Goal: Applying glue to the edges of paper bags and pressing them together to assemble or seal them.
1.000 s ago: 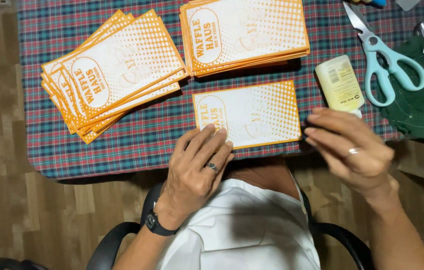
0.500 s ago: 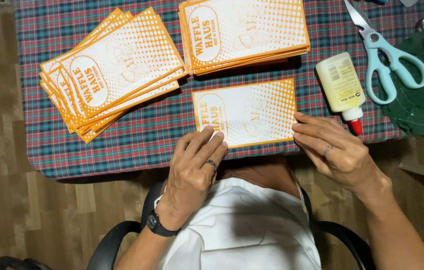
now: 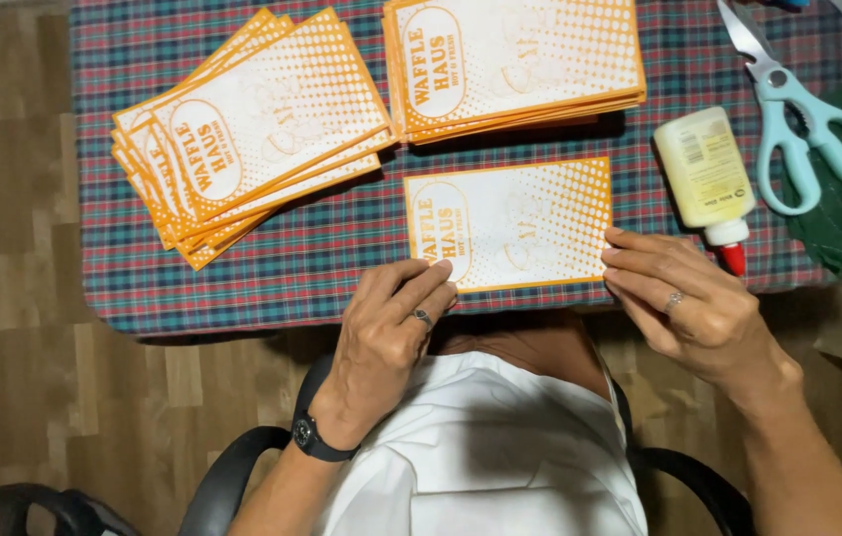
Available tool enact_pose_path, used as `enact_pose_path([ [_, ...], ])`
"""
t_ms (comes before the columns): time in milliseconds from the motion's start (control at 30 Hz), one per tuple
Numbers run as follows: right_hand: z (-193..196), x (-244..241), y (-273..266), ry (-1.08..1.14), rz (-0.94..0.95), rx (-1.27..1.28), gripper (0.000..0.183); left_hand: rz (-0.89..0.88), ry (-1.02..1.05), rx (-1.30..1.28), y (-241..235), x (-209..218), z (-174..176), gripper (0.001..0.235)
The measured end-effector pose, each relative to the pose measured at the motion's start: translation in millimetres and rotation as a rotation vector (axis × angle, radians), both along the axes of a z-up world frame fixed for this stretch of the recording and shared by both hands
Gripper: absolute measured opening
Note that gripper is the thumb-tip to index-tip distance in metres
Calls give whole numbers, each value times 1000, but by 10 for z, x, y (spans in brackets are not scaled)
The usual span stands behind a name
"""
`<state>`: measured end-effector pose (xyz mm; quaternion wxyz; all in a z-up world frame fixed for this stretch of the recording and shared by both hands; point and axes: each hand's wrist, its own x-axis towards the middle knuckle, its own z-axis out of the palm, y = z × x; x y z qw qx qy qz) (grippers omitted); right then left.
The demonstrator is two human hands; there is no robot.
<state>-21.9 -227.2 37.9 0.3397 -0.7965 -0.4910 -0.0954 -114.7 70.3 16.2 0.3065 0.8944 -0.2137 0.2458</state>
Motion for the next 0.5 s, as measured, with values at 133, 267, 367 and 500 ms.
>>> enact_pose_path([
  [133, 13, 22, 33, -43, 7, -3, 15, -2, 12, -24, 8, -3, -9, 15],
  [267, 17, 30, 48, -64, 4, -12, 14, -2, 17, -44, 1, 1, -16, 12],
  [367, 16, 24, 54, -55, 4, -4, 13, -1, 26, -46, -1, -9, -8, 14],
  [500, -35, 32, 31, -55, 4, 11, 15, -9, 15, -56, 1, -5, -27, 15],
])
